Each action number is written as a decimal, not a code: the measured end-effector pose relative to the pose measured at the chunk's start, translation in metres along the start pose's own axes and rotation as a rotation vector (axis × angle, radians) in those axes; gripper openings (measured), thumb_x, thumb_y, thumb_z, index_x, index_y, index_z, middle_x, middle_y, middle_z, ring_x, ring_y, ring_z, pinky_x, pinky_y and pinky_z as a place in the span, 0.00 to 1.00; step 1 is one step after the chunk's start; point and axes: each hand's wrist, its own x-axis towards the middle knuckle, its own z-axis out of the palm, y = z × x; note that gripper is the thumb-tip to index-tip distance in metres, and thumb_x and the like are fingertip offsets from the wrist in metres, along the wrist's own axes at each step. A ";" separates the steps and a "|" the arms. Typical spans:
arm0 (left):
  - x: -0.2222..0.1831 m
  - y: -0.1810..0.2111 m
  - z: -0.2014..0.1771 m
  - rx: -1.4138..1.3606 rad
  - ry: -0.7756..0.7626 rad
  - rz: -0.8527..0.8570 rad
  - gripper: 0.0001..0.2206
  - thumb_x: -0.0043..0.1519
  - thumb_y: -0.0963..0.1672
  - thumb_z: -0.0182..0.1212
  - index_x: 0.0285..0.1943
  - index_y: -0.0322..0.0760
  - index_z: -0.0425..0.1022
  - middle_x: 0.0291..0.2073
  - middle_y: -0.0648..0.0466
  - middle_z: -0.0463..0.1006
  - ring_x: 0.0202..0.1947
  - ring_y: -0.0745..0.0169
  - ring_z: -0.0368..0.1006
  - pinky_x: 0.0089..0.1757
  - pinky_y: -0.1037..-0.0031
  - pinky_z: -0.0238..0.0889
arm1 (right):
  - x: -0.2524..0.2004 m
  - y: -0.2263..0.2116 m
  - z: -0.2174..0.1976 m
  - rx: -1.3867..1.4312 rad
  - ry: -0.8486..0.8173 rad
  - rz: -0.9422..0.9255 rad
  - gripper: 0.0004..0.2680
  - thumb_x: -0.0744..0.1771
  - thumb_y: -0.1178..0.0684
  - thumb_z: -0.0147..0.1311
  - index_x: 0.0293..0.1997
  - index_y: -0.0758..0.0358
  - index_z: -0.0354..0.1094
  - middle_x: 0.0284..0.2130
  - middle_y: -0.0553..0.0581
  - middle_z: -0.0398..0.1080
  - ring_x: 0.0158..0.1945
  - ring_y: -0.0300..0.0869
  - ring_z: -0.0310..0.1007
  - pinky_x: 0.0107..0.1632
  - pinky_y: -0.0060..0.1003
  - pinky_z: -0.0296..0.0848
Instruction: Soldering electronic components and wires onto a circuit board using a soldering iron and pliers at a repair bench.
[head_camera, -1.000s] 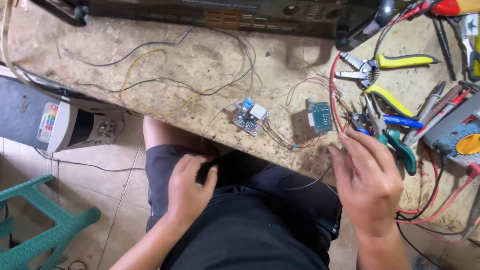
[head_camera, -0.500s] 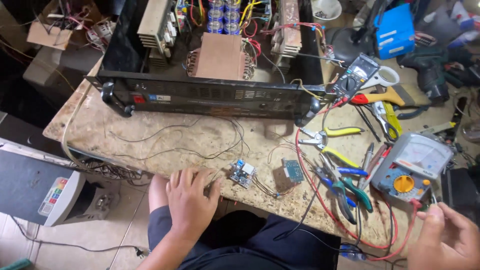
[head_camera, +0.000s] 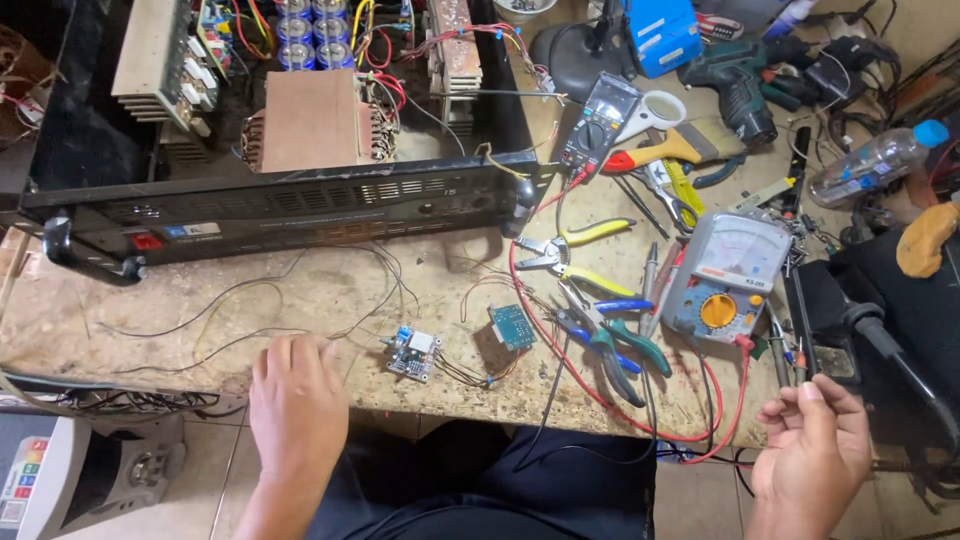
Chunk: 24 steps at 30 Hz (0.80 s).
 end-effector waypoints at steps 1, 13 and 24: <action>0.004 0.005 -0.003 0.002 -0.005 -0.001 0.08 0.70 0.45 0.54 0.51 0.38 0.74 0.46 0.48 0.75 0.46 0.48 0.72 0.38 0.62 0.69 | 0.001 0.000 -0.002 -0.004 -0.001 0.003 0.03 0.73 0.54 0.52 0.52 0.51 0.67 0.33 0.49 0.71 0.30 0.35 0.70 0.36 0.28 0.73; 0.070 0.035 -0.012 -0.431 -0.267 0.108 0.29 0.65 0.38 0.54 0.79 0.45 0.58 0.41 0.55 0.79 0.42 0.62 0.71 0.46 0.70 0.68 | 0.034 0.015 -0.026 0.077 -0.013 0.045 0.11 0.70 0.50 0.53 0.60 0.43 0.65 0.35 0.44 0.72 0.31 0.31 0.71 0.38 0.24 0.72; 0.075 0.031 0.016 -0.319 -0.153 0.307 0.10 0.56 0.48 0.70 0.44 0.47 0.87 0.47 0.52 0.79 0.51 0.50 0.76 0.55 0.59 0.68 | 0.062 0.014 -0.007 0.262 -0.003 0.081 0.29 0.68 0.51 0.57 0.77 0.67 0.44 0.38 0.60 0.73 0.34 0.39 0.74 0.35 0.33 0.74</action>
